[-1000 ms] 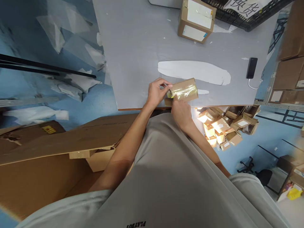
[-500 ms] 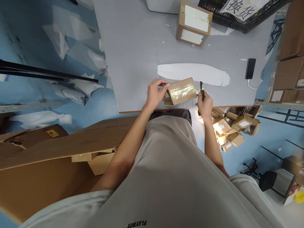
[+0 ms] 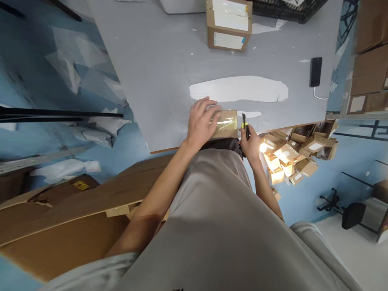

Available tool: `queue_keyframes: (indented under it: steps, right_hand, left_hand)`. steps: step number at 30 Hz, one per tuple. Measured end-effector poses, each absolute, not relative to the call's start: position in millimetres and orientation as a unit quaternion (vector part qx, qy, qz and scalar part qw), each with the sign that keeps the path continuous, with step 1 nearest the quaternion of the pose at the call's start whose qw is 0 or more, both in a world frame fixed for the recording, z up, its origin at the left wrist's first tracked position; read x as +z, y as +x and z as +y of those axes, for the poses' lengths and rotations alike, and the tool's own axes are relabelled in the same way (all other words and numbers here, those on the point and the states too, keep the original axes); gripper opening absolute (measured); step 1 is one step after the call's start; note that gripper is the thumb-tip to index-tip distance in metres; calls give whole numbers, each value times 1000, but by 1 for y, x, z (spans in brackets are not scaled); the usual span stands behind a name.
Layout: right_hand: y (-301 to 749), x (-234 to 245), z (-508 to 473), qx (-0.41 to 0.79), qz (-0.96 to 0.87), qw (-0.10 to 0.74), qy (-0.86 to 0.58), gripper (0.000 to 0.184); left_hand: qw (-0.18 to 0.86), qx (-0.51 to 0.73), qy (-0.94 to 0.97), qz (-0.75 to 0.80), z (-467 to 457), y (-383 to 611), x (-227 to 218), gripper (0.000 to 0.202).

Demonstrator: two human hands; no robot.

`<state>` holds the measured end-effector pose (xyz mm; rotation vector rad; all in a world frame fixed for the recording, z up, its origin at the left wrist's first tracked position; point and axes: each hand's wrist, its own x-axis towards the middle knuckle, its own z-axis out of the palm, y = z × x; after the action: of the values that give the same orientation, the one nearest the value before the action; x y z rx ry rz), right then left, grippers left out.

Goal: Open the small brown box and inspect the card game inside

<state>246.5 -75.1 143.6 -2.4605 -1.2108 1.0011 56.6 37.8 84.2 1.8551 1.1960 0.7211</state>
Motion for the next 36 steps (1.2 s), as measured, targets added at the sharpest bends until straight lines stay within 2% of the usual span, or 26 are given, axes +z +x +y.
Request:
queue_keyframes:
  steps: [5, 20, 28, 36]
  right_hand:
    - [237, 155, -83, 328, -462, 68, -821, 52]
    - [226, 167, -82, 345, -442, 16, -828, 50]
    - [200, 181, -55, 317, -404, -135, -847, 54]
    - [192, 195, -65, 338, -379, -172, -844, 47]
  left_hand:
    - [423, 225, 788, 386, 25, 86, 81, 31]
    - [408, 220, 805, 372, 14, 83, 62, 38]
    - [394, 224, 809, 375, 13, 84, 58, 39]
    - [379, 204, 821, 375, 16, 84, 53, 37]
